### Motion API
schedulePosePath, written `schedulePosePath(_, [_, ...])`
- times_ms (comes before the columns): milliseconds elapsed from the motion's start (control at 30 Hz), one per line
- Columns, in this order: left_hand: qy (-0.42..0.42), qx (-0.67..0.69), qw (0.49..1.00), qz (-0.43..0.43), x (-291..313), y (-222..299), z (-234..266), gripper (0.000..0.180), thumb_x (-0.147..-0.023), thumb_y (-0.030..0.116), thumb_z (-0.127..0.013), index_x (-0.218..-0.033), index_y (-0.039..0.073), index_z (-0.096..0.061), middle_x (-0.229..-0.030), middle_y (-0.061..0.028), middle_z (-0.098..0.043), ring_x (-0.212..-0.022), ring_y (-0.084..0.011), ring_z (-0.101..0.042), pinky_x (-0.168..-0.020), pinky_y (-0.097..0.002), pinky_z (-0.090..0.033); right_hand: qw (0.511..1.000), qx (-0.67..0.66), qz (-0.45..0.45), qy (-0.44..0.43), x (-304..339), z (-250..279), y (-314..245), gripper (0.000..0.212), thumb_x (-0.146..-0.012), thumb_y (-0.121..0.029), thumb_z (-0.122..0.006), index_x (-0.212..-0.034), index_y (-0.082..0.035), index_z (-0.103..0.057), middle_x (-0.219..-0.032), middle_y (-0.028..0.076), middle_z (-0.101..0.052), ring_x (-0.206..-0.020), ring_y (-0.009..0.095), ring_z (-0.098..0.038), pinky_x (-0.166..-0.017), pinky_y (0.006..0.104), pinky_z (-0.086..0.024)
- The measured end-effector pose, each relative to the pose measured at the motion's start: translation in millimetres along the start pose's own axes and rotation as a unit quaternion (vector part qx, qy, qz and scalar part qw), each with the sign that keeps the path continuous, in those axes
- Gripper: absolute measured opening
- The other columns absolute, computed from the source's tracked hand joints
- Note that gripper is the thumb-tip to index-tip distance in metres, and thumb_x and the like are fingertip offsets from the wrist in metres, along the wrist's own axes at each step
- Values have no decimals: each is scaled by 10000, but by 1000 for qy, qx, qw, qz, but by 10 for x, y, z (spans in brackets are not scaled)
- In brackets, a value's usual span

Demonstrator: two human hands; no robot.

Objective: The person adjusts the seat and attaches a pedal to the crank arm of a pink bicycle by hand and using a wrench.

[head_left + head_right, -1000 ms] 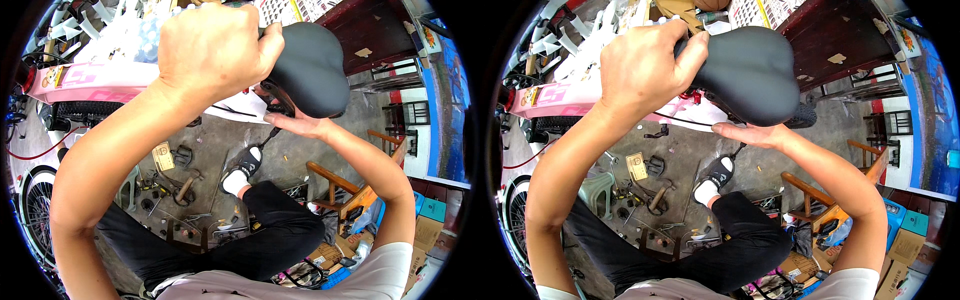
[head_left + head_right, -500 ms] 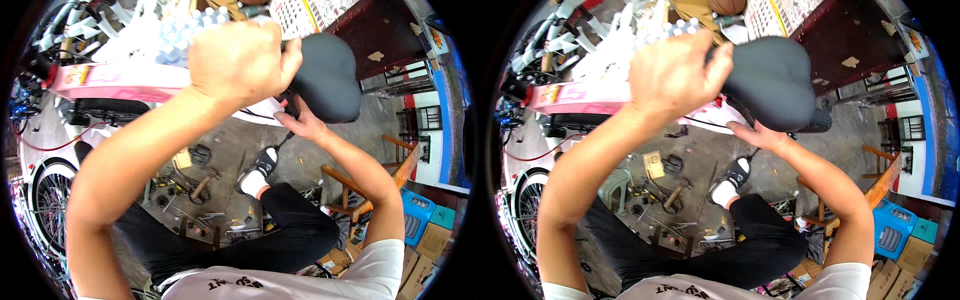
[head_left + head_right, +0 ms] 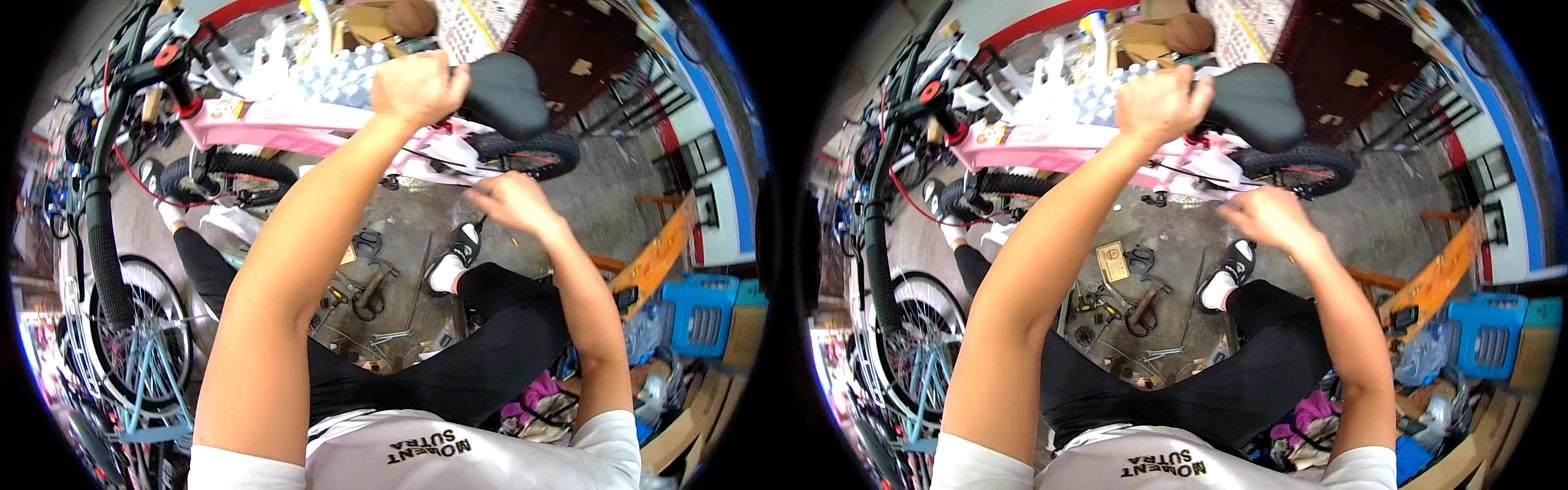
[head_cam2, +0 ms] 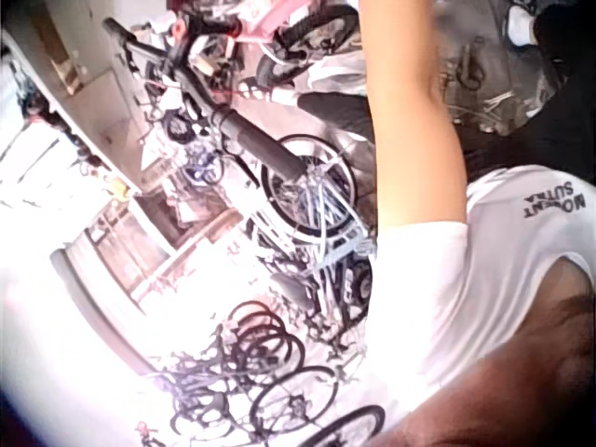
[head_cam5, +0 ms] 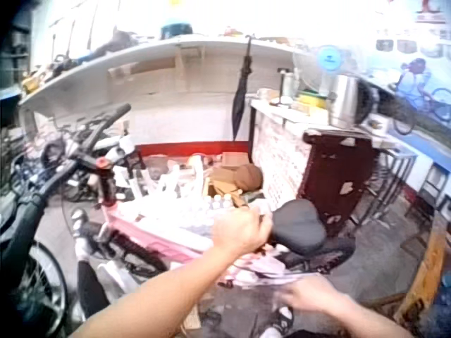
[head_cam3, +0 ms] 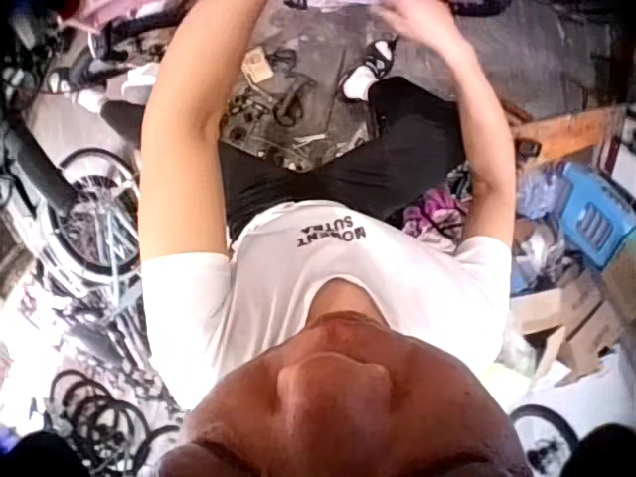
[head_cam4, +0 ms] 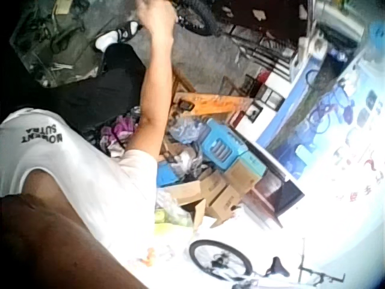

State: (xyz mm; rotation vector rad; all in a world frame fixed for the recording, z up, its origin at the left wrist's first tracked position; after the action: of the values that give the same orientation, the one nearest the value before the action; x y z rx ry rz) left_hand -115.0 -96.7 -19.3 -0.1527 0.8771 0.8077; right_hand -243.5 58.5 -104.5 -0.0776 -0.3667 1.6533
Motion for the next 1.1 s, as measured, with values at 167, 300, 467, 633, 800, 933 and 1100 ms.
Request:
schedulePosePath(167, [8, 34, 999, -21, 103, -7, 144, 329, -932, 412, -639, -852, 96, -682, -834, -130, -712, -783, -341, -699, -646, -483, -534, 994, -86, 34, -56, 395, -545, -528, 393, -983, -444, -607, -909, -67, -689, -791, 229, -684, -808, 454, -677, -737, 570, -525])
schedulePosePath(300, [89, 219, 970, 50, 614, -17, 140, 481, -906, 269, -715, -1249, -40, -581, -1251, -245, -591, -1192, -383, -574, -1048, -449, -443, 970, 75, 90, -212, 488, -1127, -636, 222, -830, -216, -640, -923, -51, -756, -914, 187, -749, -897, 396, -727, -785, 511, -573])
schedulePosePath(467, [49, 352, 847, 396, 2666, -1082, -68, 589, -1004, 101, -596, -1501, -73, -331, -1264, -183, -569, -1121, -255, -612, -965, -390, -513, 968, 40, 177, -171, 257, -878, -1164, 210, -824, -195, -635, -818, -13, -740, -814, 203, -730, -826, 406, -724, -730, 501, -577])
schedulePosePath(633, [-91, 458, 690, 553, 3242, -831, -613, 823, -985, 57, -585, -1633, 127, -81, -1010, -122, -603, -623, -156, -598, -545, -303, -518, 966, -14, 214, -141, 242, -817, -1241, 230, -863, -216, -637, -803, -19, -739, -786, 195, -727, -791, 395, -727, -712, 500, -577])
schedulePosePath(800, [-72, 488, 693, 525, 2945, -191, -969, 952, -940, 90, -634, -1647, 143, 1, -1011, -151, -639, -661, -181, -612, -613, -352, -541, 963, -29, 225, -149, 315, -702, -1276, 210, -865, -190, -643, -773, -23, -731, -740, 177, -719, -731, 376, -730, -646, 487, -572])
schedulePosePath(933, [-309, 343, 818, 342, 2996, 259, -1404, 963, -913, 228, -656, -1651, 169, -39, -1103, -172, -708, -843, -296, -703, -766, -429, -559, 961, -39, 242, -131, 367, -565, -1137, 215, -872, -222, -670, -792, -27, -716, -706, 173, -702, -704, 373, -723, -612, 477, -565])
schedulePosePath(1100, [-660, 115, 730, 134, 3902, -76, -1948, 691, -934, 414, -590, -1561, 183, -411, -1160, -178, -733, -1072, -396, -696, -906, -488, -538, 963, -72, 219, -142, 286, -389, -1009, 285, -921, -312, -680, -905, -28, -683, -725, 170, -695, -726, 401, -700, -664, 505, -557])
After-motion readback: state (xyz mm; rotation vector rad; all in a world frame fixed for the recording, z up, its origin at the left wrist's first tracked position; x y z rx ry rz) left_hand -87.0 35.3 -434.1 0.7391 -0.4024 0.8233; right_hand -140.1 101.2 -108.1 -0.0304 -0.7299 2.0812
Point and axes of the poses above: each hand's wrist, its own x-axis away from the middle knuckle, its own z-axis out of the back of the hand, y = z × x, the point moved 6 cm from there along -x, towards the middle knuckle
